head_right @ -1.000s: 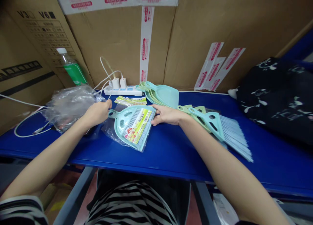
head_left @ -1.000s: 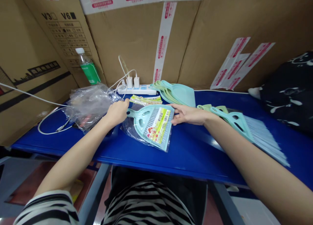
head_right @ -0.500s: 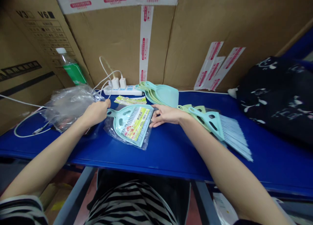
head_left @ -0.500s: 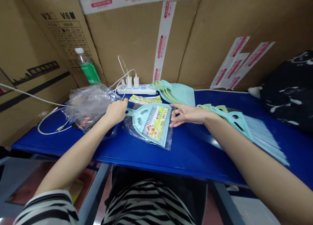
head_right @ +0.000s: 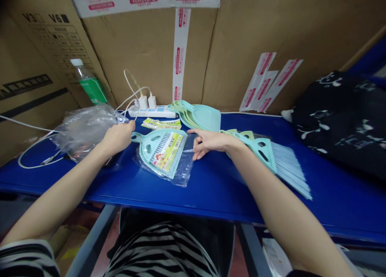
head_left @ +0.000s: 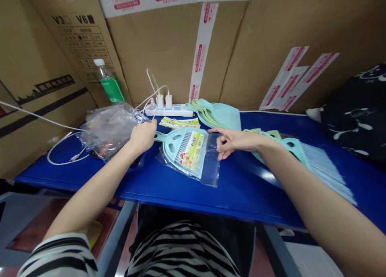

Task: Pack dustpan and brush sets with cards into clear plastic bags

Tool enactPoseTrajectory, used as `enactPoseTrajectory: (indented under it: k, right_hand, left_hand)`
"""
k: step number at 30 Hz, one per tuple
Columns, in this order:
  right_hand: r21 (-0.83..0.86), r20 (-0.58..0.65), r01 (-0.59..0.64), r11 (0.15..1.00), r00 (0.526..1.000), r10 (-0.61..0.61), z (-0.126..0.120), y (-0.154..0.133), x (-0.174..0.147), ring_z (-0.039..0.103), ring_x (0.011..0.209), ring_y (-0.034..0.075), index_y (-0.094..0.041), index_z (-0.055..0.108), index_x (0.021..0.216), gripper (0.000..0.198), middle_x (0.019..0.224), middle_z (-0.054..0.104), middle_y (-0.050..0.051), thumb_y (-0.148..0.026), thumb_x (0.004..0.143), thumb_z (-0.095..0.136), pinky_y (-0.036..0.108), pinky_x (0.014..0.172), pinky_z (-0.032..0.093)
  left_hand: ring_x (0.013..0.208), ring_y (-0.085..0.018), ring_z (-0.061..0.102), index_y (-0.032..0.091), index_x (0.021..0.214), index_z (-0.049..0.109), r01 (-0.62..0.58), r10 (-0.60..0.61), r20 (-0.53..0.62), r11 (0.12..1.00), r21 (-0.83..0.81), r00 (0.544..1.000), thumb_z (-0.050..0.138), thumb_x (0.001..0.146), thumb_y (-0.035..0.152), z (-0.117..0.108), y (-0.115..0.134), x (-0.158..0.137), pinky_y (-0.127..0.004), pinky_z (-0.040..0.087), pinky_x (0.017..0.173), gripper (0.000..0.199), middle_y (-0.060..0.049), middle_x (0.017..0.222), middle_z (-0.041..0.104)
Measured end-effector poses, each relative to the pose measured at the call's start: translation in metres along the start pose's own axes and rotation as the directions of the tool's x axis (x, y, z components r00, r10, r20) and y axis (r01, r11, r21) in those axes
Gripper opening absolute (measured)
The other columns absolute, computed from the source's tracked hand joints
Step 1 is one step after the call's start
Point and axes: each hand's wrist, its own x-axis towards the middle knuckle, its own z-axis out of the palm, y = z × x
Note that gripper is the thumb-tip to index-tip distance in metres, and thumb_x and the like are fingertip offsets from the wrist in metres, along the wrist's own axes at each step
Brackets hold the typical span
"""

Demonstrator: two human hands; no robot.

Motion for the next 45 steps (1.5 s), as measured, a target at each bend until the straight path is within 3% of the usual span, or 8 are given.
enactPoseTrajectory:
  k: [6,13,20,27,32,36,41,45]
  right_hand:
    - [-0.034,-0.027,0.015,0.999,1.000,-0.016,-0.004,0.001,-0.002,0.071,0.070,0.017,-0.022,0.005,0.153,0.097,0.070,0.055,-0.007,-0.008,0.076,0.062,0.029,0.074,0.062]
    - [-0.015,-0.076,-0.009,1.000,0.997,0.007,0.008,-0.005,0.001,0.070,0.063,0.013,-0.019,-0.004,0.153,0.104,0.068,0.057,-0.007,-0.010,0.077,0.067,0.018,0.060,0.060]
    - [-0.075,-0.014,-0.020,0.997,1.000,0.019,0.005,-0.003,0.000,0.069,0.060,0.013,-0.023,-0.006,0.153,0.110,0.069,0.056,-0.008,-0.010,0.074,0.069,0.018,0.056,0.059]
    - [-0.162,0.057,-0.007,0.987,0.998,0.017,0.000,-0.002,-0.004,0.066,0.056,0.013,-0.019,0.000,0.153,0.114,0.066,0.058,-0.009,-0.022,0.069,0.076,0.022,0.054,0.056]
    - [-0.338,-0.062,-0.051,0.940,0.998,0.032,-0.002,-0.008,-0.008,0.060,0.046,0.013,-0.016,0.027,0.147,0.082,0.053,0.053,-0.009,-0.036,0.079,0.068,0.023,0.046,0.050]
    - [-0.431,-0.197,-0.074,0.899,0.980,-0.014,0.003,-0.012,-0.007,0.053,0.040,0.012,-0.015,0.049,0.131,0.049,0.046,0.050,-0.007,-0.036,0.087,0.056,0.022,0.042,0.043]
    - [-0.558,-0.368,-0.224,0.799,0.930,0.003,0.014,-0.021,-0.005,0.050,0.041,0.011,-0.018,0.062,0.105,0.024,0.047,0.050,-0.005,-0.025,0.089,0.046,0.022,0.044,0.038]
    - [-0.698,-0.374,-0.199,0.687,0.921,-0.113,0.019,-0.024,-0.004,0.053,0.053,0.012,-0.020,0.057,0.068,0.022,0.058,0.056,-0.001,-0.026,0.086,0.047,0.024,0.052,0.037]
  left_hand:
    - [0.109,-0.033,0.063,0.012,0.123,0.050,0.004,-0.004,-0.011,1.000,-0.005,1.000,0.035,0.084,0.001,0.002,-0.001,0.002,-0.042,0.051,0.087,0.043,-0.020,0.104,0.068]
    - [0.107,-0.034,0.064,0.012,0.122,0.051,-0.010,0.010,-0.039,1.000,-0.013,0.999,0.034,0.085,0.004,0.004,0.000,0.002,-0.043,0.051,0.086,0.041,-0.020,0.104,0.068]
    - [0.106,-0.032,0.064,0.014,0.121,0.051,-0.001,0.002,-0.035,1.000,0.011,0.999,0.034,0.085,0.004,0.004,0.001,0.001,-0.040,0.051,0.086,0.041,-0.018,0.103,0.069]
    - [0.105,-0.031,0.065,0.013,0.123,0.048,-0.003,0.004,-0.069,1.000,0.015,0.998,0.034,0.090,0.011,0.007,0.001,0.003,-0.039,0.051,0.086,0.036,-0.018,0.104,0.068]
    - [0.101,-0.033,0.066,0.013,0.120,0.051,-0.023,0.024,-0.140,1.000,0.010,0.990,0.036,0.092,0.019,0.007,0.004,0.003,-0.041,0.052,0.082,0.032,-0.018,0.109,0.066]
    - [0.099,-0.034,0.066,0.013,0.121,0.052,-0.081,0.082,-0.115,0.997,0.015,0.990,0.033,0.095,0.025,0.006,0.009,0.000,-0.044,0.052,0.081,0.034,-0.018,0.100,0.069]
    - [0.099,-0.033,0.067,0.012,0.121,0.052,-0.128,0.130,-0.075,0.991,0.028,0.989,0.029,0.097,0.028,0.008,0.013,-0.001,-0.043,0.051,0.081,0.036,-0.018,0.096,0.070]
    - [0.097,-0.034,0.068,0.012,0.120,0.053,-0.165,0.167,-0.068,0.986,0.033,0.984,0.027,0.097,0.026,0.009,0.015,-0.001,-0.042,0.051,0.077,0.037,-0.017,0.092,0.071]
